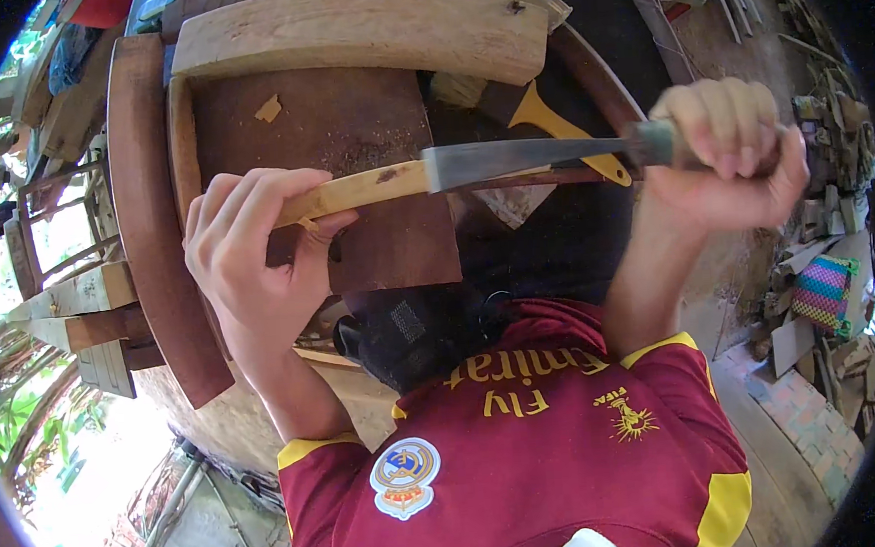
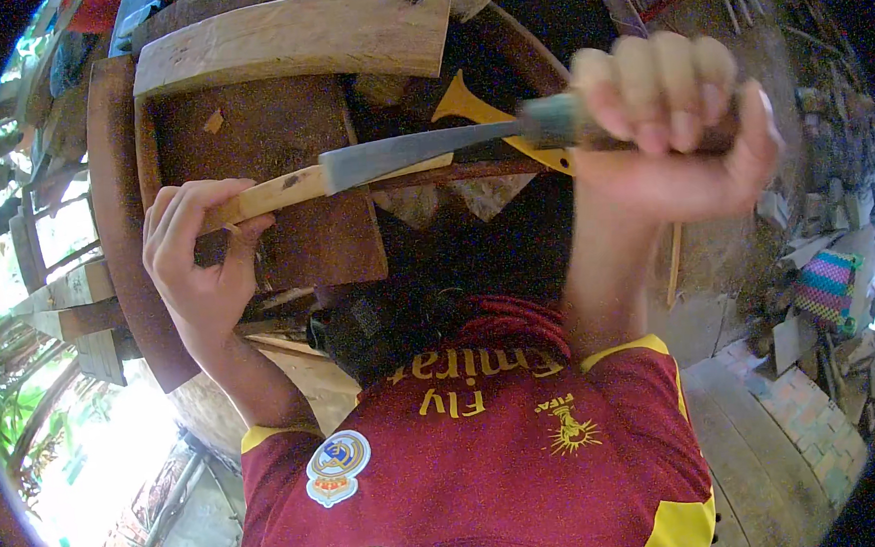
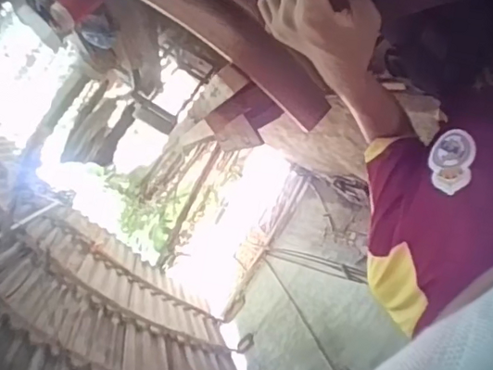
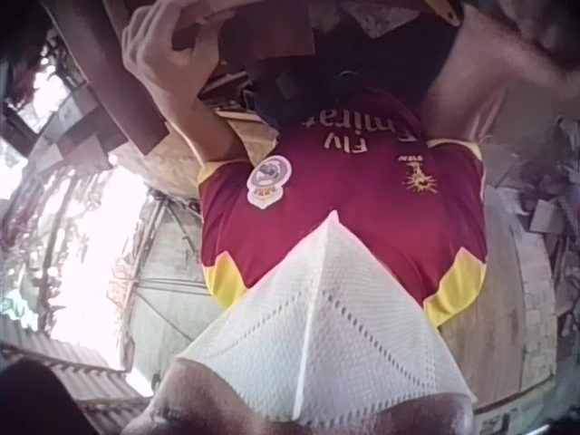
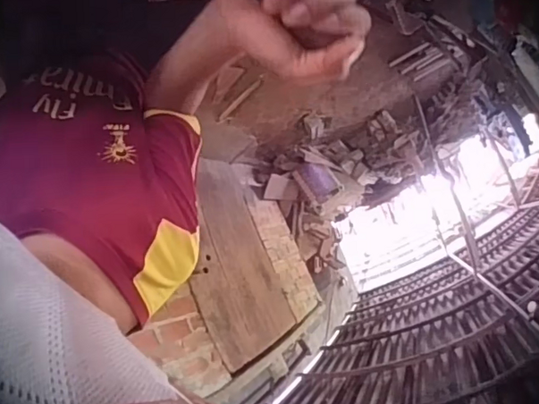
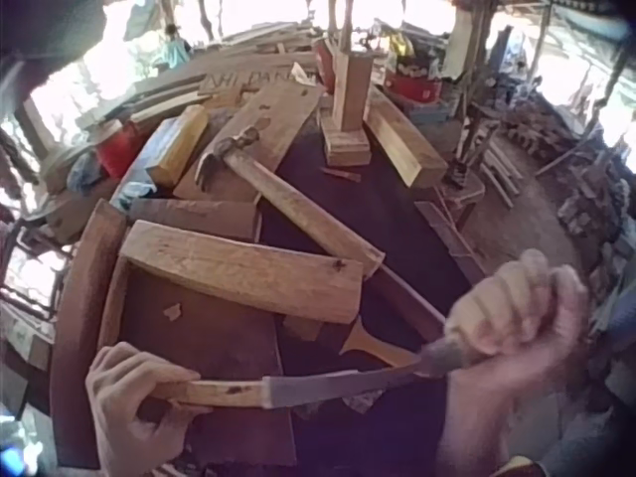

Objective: The person uses a chisel to carve and shape a curved piece of wood held in their left hand. They repeatedly scrape the tool along the wood's surface to remove thin shavings. At one point, they switch to a brush to sweep away debris from the work area before resuming the carving process.

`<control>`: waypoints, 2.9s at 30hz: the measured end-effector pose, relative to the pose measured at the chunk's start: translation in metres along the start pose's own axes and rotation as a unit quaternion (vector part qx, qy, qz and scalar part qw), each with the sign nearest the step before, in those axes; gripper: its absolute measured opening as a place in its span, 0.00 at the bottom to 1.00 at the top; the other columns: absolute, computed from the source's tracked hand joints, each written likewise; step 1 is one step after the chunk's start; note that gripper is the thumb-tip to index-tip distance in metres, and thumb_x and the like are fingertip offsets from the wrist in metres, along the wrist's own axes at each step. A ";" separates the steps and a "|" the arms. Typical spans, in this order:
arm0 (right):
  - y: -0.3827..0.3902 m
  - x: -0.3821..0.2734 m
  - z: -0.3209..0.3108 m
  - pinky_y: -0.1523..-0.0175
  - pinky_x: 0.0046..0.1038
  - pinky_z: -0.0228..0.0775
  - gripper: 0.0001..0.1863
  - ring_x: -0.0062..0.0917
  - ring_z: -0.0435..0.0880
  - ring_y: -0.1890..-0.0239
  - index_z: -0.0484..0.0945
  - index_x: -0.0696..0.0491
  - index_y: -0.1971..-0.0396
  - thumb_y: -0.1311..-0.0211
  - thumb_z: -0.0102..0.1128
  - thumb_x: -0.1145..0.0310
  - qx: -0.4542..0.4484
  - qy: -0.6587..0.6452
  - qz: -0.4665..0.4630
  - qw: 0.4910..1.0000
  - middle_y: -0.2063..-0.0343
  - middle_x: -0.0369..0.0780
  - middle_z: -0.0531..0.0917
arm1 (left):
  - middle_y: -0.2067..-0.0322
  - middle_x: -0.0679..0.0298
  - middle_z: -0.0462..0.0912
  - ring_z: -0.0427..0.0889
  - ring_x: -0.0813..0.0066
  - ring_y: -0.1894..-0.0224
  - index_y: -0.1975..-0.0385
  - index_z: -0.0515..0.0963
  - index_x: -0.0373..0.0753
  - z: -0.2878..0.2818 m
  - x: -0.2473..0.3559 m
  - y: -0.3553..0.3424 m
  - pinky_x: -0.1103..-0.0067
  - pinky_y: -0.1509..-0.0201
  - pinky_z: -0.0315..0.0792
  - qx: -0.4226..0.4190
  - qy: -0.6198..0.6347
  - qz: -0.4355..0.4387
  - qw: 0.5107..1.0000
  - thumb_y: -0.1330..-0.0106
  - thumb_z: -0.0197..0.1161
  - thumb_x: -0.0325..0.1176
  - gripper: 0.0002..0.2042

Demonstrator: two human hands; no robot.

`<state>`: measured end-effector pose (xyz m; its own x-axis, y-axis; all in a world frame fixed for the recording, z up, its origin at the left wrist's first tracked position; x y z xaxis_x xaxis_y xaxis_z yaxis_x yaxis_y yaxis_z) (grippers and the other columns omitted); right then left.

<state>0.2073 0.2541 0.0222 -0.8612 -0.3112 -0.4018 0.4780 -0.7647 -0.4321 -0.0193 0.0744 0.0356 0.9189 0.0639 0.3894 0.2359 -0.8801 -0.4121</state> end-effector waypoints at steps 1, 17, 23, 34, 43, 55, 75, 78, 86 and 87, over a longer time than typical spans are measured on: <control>-0.001 0.010 0.006 0.70 0.24 0.58 0.13 0.16 0.64 0.82 0.67 0.48 0.80 0.39 0.47 0.57 -0.012 -0.008 0.004 1.000 0.85 0.28 0.67 | 0.77 0.68 0.80 0.76 0.67 0.73 0.75 0.79 0.42 0.000 0.001 -0.001 0.76 0.65 0.66 -0.002 0.002 0.003 1.000 0.60 0.72 0.34 0.12; 0.003 0.020 0.019 0.71 0.19 0.60 0.12 0.13 0.65 0.84 0.65 0.48 0.83 0.45 0.54 0.61 0.042 0.043 -0.025 0.998 0.87 0.27 0.67 | 0.77 0.70 0.80 0.76 0.69 0.72 0.74 0.79 0.43 0.001 -0.003 0.001 0.75 0.66 0.65 -0.004 -0.001 0.005 1.000 0.60 0.71 0.33 0.11; 0.002 0.023 0.027 0.68 0.24 0.59 0.14 0.17 0.66 0.79 0.67 0.48 0.77 0.37 0.46 0.55 -0.042 0.026 -0.001 0.999 0.82 0.29 0.69 | 0.77 0.71 0.80 0.76 0.69 0.72 0.74 0.79 0.44 -0.002 -0.002 -0.001 0.76 0.65 0.65 0.001 -0.004 0.004 1.000 0.59 0.72 0.34 0.11; 0.006 0.014 0.022 0.72 0.18 0.61 0.12 0.13 0.66 0.85 0.65 0.47 0.84 0.47 0.56 0.62 0.058 0.051 -0.018 0.997 0.88 0.27 0.67 | 0.77 0.70 0.80 0.76 0.69 0.73 0.75 0.79 0.44 -0.001 -0.001 0.000 0.76 0.66 0.65 0.003 -0.009 0.007 1.000 0.59 0.71 0.35 0.11; 0.003 0.021 0.030 0.71 0.18 0.61 0.12 0.13 0.66 0.84 0.66 0.48 0.82 0.46 0.57 0.61 0.048 0.055 -0.017 0.997 0.87 0.27 0.67 | 0.77 0.70 0.80 0.75 0.69 0.73 0.75 0.79 0.44 -0.003 -0.003 0.001 0.76 0.66 0.65 0.005 -0.008 0.009 1.000 0.59 0.71 0.35 0.11; 0.011 -0.012 0.011 0.69 0.21 0.59 0.13 0.15 0.66 0.83 0.66 0.47 0.80 0.42 0.54 0.57 0.012 0.034 -0.020 0.999 0.85 0.28 0.68 | 0.78 0.71 0.79 0.75 0.69 0.73 0.76 0.79 0.44 -0.002 0.000 0.001 0.76 0.66 0.65 0.008 -0.012 0.006 1.000 0.59 0.70 0.34 0.10; 0.017 -0.062 0.003 0.71 0.19 0.59 0.14 0.13 0.66 0.84 0.66 0.46 0.84 0.47 0.58 0.58 0.020 0.072 -0.025 0.997 0.86 0.27 0.69 | 0.77 0.71 0.80 0.76 0.70 0.72 0.75 0.79 0.43 -0.001 -0.004 0.004 0.75 0.65 0.65 -0.002 -0.010 0.000 1.000 0.59 0.72 0.35 0.12; 0.010 -0.029 0.009 0.70 0.21 0.59 0.13 0.14 0.65 0.83 0.66 0.46 0.81 0.43 0.54 0.58 0.014 0.052 -0.015 0.998 0.86 0.27 0.67 | 0.76 0.71 0.80 0.76 0.70 0.73 0.75 0.79 0.43 -0.001 -0.001 0.001 0.75 0.65 0.65 0.000 -0.009 0.011 1.000 0.60 0.72 0.34 0.12; 0.000 0.019 0.037 0.70 0.18 0.60 0.12 0.14 0.65 0.83 0.66 0.48 0.80 0.43 0.54 0.60 0.007 0.061 -0.004 0.998 0.86 0.28 0.67 | 0.76 0.70 0.81 0.76 0.69 0.72 0.74 0.79 0.43 -0.002 -0.003 -0.001 0.76 0.64 0.66 -0.002 -0.008 0.002 1.000 0.59 0.72 0.34 0.12; 0.001 0.015 0.035 0.70 0.18 0.60 0.12 0.13 0.66 0.83 0.66 0.48 0.81 0.45 0.55 0.60 0.021 0.063 -0.013 0.998 0.86 0.28 0.67 | 0.76 0.70 0.81 0.76 0.69 0.72 0.74 0.79 0.43 -0.002 -0.003 0.000 0.75 0.64 0.66 0.000 -0.007 0.000 1.000 0.59 0.72 0.34 0.12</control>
<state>0.1892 0.2286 0.0439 -0.8432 -0.2192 -0.4909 0.4456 -0.7957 -0.4102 -0.0229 0.0728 0.0358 0.9229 0.0703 0.3787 0.2363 -0.8797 -0.4126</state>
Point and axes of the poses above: each hand's wrist, its own y-axis away from the middle knuckle, its own z-axis out of the palm, x = y × z, the point moved 8 cm from there along -y, towards the middle knuckle
